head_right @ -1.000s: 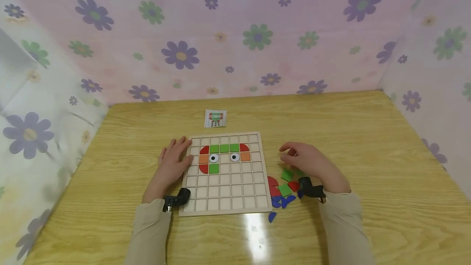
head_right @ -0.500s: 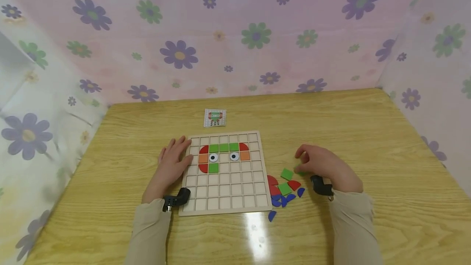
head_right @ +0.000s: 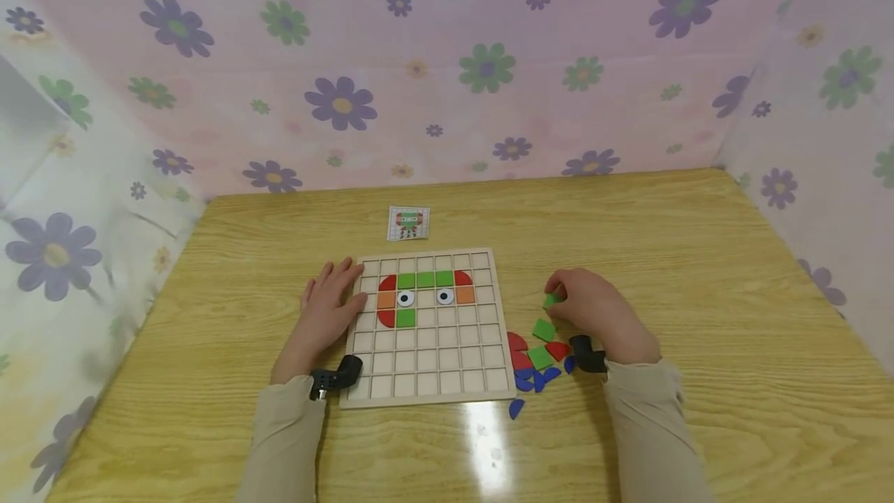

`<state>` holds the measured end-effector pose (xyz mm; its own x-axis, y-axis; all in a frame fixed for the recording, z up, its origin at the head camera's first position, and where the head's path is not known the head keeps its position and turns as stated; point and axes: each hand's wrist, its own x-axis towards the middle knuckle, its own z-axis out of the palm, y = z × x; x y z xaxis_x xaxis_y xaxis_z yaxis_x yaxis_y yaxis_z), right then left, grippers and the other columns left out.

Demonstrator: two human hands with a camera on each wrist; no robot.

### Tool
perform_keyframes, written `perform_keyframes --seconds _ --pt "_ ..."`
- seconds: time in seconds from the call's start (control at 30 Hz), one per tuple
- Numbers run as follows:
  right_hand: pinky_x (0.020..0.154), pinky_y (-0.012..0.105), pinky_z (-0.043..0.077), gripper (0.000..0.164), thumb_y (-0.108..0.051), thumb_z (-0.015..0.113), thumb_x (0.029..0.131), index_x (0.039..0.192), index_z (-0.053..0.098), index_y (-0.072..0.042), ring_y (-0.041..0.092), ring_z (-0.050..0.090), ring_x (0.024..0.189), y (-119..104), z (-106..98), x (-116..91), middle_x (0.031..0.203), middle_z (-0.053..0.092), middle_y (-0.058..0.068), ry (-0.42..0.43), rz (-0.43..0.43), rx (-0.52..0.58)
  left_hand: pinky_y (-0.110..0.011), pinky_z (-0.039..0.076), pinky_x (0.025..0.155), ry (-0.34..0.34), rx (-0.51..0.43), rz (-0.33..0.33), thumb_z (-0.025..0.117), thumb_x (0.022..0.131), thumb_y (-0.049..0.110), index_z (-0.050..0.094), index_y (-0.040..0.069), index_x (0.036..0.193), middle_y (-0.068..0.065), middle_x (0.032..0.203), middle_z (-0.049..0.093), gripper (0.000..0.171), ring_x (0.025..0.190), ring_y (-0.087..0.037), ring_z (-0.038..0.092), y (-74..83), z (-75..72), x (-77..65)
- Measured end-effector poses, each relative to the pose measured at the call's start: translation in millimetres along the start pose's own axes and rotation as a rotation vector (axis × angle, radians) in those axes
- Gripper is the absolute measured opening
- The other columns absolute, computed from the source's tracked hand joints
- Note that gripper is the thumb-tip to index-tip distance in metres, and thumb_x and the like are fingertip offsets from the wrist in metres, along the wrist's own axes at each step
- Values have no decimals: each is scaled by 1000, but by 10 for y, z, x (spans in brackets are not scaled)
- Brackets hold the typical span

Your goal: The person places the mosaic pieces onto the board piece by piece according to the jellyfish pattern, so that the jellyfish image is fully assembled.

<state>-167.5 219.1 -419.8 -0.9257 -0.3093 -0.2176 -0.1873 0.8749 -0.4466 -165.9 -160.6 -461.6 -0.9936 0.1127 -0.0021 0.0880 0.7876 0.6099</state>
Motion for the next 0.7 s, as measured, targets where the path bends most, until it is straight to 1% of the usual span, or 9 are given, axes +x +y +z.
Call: perform_keyframes --seconds 0.17,0.33,0.47,0.53,0.7 --pt "68 38 42 22 -13 66 78 96 58 -4 20 51 76 -18 6 -9 84 56 5 4 5 39 -49 -2 102 8 -3 0 50 88 28 41 17 135 -5 145 24 49 134 -27 6 -3 6 4" --pt "69 37 41 21 -16 66 79 96 56 -8 20 50 78 -12 17 0 86 56 4 9 12 81 -49 -2 102 9 0 1 51 88 28 41 17 135 -5 145 25 49 134 -27 6 -11 7 8" --pt "67 35 40 16 -18 63 82 94 57 -11 20 49 78 -13 37 17 87 55 3 41 1 86 -48 -2 102 7 2 0 50 88 29 41 17 135 -4 145 24 49 134 -26 6 -17 5 12" --pt "66 34 40 15 -18 60 84 96 57 -11 19 49 77 -14 45 25 86 54 2 61 -11 86 -48 -2 102 13 1 2 50 88 28 41 17 135 -5 145 25 49 134 -26 6 -16 6 17" --pt "67 34 42 17 -19 57 87 102 60 -12 19 51 78 -44 67 40 87 56 1 99 -39 91 -49 -2 102 14 10 0 51 88 28 42 16 134 -6 145 25 49 134 -29 7 -19 26 16"
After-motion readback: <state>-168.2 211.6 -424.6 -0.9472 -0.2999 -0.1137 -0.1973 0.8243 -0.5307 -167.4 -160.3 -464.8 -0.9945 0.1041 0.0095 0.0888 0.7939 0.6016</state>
